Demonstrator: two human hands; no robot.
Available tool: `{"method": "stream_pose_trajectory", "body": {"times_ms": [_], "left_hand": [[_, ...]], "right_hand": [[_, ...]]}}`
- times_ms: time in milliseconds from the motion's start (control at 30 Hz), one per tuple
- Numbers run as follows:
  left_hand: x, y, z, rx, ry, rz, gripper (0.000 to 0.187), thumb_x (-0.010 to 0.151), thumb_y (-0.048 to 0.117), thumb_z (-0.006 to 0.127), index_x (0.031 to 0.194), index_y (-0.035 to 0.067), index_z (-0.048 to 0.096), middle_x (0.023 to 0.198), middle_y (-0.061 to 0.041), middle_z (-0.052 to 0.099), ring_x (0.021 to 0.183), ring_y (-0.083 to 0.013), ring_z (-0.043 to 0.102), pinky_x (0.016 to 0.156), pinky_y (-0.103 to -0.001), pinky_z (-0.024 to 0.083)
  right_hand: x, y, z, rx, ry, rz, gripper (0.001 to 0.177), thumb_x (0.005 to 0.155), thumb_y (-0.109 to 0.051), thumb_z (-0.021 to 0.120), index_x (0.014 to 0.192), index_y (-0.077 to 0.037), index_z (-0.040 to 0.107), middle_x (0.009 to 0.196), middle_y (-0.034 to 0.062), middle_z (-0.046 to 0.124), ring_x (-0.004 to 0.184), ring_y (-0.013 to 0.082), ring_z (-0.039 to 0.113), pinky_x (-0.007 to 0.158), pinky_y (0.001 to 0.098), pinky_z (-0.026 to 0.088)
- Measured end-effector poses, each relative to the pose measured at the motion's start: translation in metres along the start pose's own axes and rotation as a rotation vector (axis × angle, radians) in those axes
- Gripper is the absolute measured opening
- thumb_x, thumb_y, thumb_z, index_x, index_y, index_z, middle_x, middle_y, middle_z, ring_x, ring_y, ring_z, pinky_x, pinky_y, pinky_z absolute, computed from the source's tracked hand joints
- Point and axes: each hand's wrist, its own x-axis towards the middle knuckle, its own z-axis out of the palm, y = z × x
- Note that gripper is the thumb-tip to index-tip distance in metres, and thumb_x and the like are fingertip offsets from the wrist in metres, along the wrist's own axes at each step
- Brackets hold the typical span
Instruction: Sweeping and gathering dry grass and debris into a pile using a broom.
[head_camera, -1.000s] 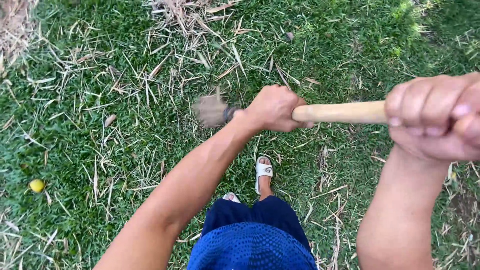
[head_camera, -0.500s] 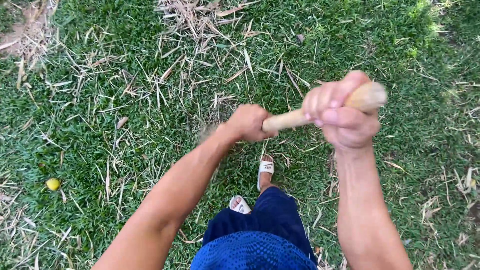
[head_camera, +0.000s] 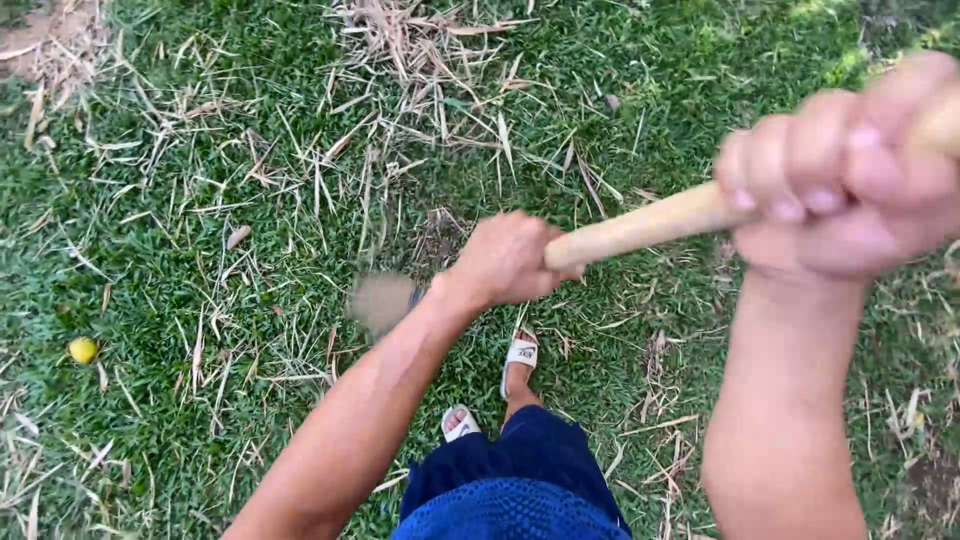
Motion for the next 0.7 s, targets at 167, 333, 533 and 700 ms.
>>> {"method": "stream_pose_trajectory", "body": {"times_ms": [167, 333, 533, 700], "left_hand": [[-0.102, -0.036, 0.019, -0.095, -0.331, -0.431, 0.041, 0.075, 0.051, 0.077, 0.092, 0.014, 0.08, 0.081, -0.018, 0.074, 0.077, -0.0355, 0.074, 0.073, -0.048, 0.058], [-0.153, -0.081, 0.041, -0.083, -0.423, -0.64, 0.043, 0.073, 0.052, 0.079, 0.094, 0.014, 0.079, 0.086, -0.016, 0.075, 0.082, -0.0343, 0.074, 0.077, -0.047, 0.058], [-0.093, -0.077, 0.016, 0.045, -0.255, -0.484, 0.035, 0.077, 0.047, 0.077, 0.097, 0.019, 0.079, 0.086, -0.014, 0.075, 0.081, -0.0341, 0.073, 0.075, -0.048, 0.057], [-0.028, -0.055, 0.003, 0.015, -0.038, -0.247, 0.025, 0.077, 0.027, 0.071, 0.1, 0.022, 0.08, 0.082, -0.01, 0.075, 0.074, -0.0304, 0.074, 0.071, -0.046, 0.058]], "right_hand": [[0.001, 0.114, 0.034, 0.22, 0.27, 0.3, 0.015, 0.087, -0.01, 0.066, 0.082, -0.008, 0.052, 0.055, 0.0033, 0.045, 0.046, 0.0194, 0.046, 0.053, 0.0381, 0.045], [-0.024, 0.172, 0.068, 0.187, 0.196, 0.55, 0.014, 0.076, 0.001, 0.064, 0.084, -0.008, 0.056, 0.068, 0.0077, 0.058, 0.066, 0.0233, 0.061, 0.073, 0.0445, 0.055], [-0.012, 0.108, 0.08, 0.064, -0.07, 0.382, 0.016, 0.081, 0.008, 0.068, 0.089, -0.004, 0.06, 0.079, 0.0125, 0.065, 0.078, 0.025, 0.067, 0.085, 0.0448, 0.058], [0.011, 0.047, 0.074, -0.005, -0.194, 0.078, 0.013, 0.08, 0.006, 0.066, 0.088, -0.004, 0.061, 0.071, 0.0105, 0.064, 0.062, 0.0209, 0.064, 0.067, 0.0402, 0.057]]}}
